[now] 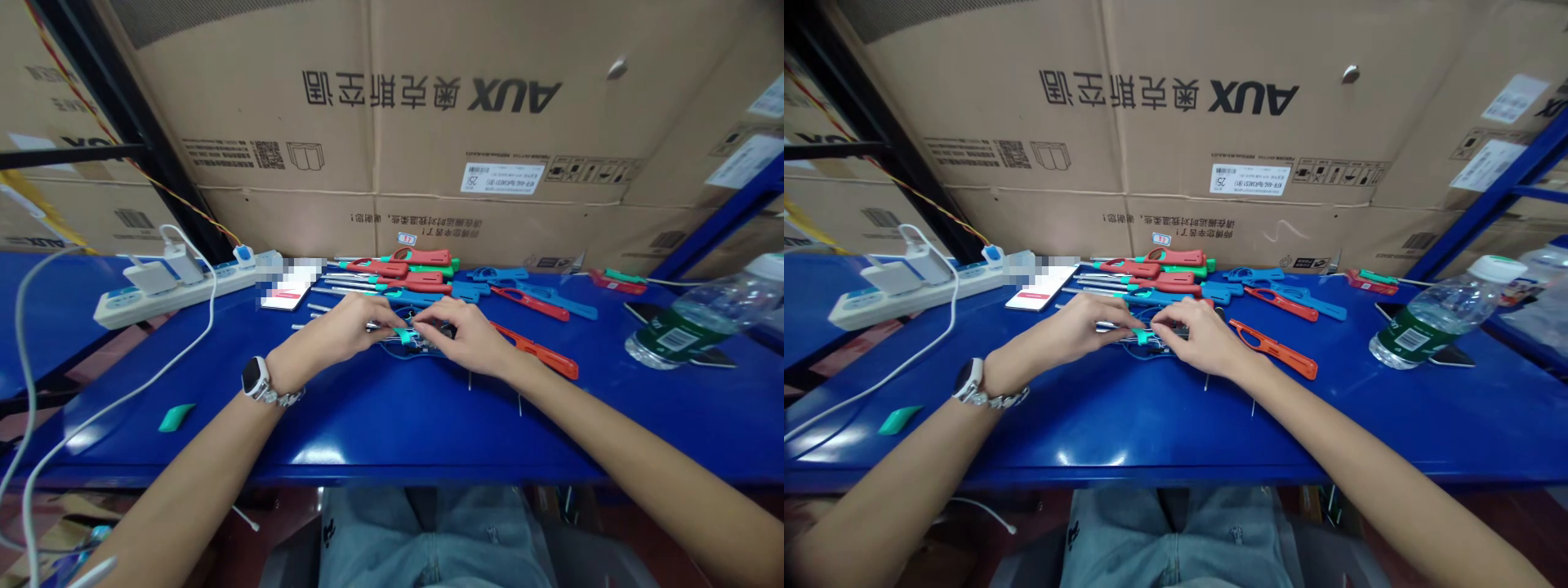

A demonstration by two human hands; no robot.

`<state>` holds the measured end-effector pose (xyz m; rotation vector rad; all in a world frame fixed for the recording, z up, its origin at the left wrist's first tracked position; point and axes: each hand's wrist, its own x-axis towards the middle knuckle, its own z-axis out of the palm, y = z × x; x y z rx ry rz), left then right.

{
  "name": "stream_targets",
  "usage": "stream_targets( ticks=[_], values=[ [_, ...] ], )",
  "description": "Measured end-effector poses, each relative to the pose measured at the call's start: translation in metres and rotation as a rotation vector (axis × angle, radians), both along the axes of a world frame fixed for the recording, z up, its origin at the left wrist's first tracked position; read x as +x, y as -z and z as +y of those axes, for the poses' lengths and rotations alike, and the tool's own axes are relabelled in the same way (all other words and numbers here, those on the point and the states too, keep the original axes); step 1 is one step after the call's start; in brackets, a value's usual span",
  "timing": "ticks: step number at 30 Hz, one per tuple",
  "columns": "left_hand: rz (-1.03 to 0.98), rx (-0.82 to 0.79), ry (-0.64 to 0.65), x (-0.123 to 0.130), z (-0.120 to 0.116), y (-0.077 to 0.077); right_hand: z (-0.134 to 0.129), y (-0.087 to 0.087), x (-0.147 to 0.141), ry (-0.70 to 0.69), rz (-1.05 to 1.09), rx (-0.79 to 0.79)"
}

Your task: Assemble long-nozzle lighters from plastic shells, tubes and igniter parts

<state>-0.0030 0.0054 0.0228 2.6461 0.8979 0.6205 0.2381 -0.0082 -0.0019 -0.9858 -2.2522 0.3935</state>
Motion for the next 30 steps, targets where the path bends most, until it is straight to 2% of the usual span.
stream_targets(
  ticks=[2,5,9,23,30],
  values=[
    [0.025,-0.026,0.007,-0.001,0.002,0.002,0.002,0.002,0.008,0.025,-0.125,0.081],
    [0.057,-0.048,0.021,0.001,0.005,0.007,0.003,0.008,0.017,0.043,-0.281,0.102],
    [0.079,-0.041,0.020,0.002,0.006,0.012,0.005,0.013,0.021,0.029,-0.384,0.126],
    [0.082,-0.060,0.011,0.000,0.013,0.015,0.005,0.014,0.020,0.039,-0.440,0.133],
    [0.085,-0.066,0.026,0.009,0.013,0.017,0.005,0.013,0.020,0.035,-0.443,0.122]
  ],
)
